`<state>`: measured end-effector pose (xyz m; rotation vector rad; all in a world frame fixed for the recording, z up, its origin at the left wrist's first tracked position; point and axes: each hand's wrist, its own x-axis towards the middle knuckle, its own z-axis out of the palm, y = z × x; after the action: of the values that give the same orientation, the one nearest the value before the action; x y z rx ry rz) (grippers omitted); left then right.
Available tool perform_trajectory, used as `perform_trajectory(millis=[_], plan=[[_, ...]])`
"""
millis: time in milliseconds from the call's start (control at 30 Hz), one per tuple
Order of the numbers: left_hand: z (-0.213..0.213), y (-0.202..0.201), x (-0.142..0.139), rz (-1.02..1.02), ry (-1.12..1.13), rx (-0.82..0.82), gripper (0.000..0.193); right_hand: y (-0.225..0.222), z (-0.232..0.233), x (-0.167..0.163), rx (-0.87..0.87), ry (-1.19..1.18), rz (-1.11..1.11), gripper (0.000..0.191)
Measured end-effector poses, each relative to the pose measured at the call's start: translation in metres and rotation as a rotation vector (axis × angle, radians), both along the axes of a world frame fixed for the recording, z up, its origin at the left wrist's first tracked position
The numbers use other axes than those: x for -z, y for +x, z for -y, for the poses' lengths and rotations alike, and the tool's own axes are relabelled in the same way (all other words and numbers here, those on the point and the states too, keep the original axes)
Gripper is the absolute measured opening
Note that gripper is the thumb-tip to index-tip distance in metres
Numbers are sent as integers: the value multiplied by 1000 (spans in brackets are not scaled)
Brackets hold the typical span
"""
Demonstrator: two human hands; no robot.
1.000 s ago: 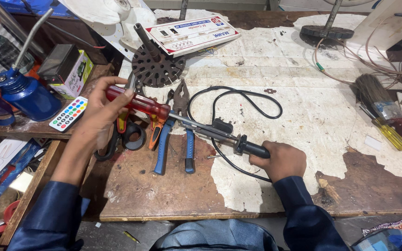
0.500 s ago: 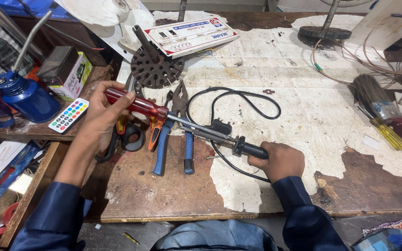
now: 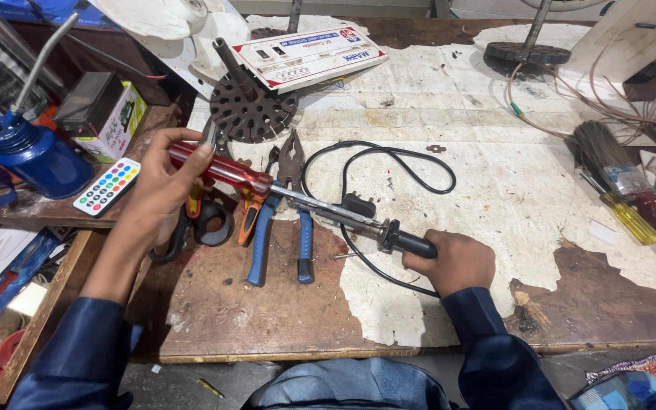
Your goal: The person disassembles a soldering iron by unscrewing the handle and removing the heating element. They then reassemble the soldering iron by inserting the heating element back into the handle and tightening the screw.
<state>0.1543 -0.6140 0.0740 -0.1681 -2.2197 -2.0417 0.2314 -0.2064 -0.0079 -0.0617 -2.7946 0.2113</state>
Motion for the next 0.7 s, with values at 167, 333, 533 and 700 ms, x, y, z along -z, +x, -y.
perform_trajectory(millis=[167,333,533,700], plan=[[0,1,-1,-7,-49,-8,48,0,0,-1,10,-13,-21,42],[3,2,-3,-52,96,67,61,2,-2,0,-28,-26,-81,39],[2,-3,3,-123,-149,-89,50,0,-1,-1,-32,-3,-71,39],[-5,-1,1,-15,168,-4,47,0,-2,-2,-31,14,-71,41]])
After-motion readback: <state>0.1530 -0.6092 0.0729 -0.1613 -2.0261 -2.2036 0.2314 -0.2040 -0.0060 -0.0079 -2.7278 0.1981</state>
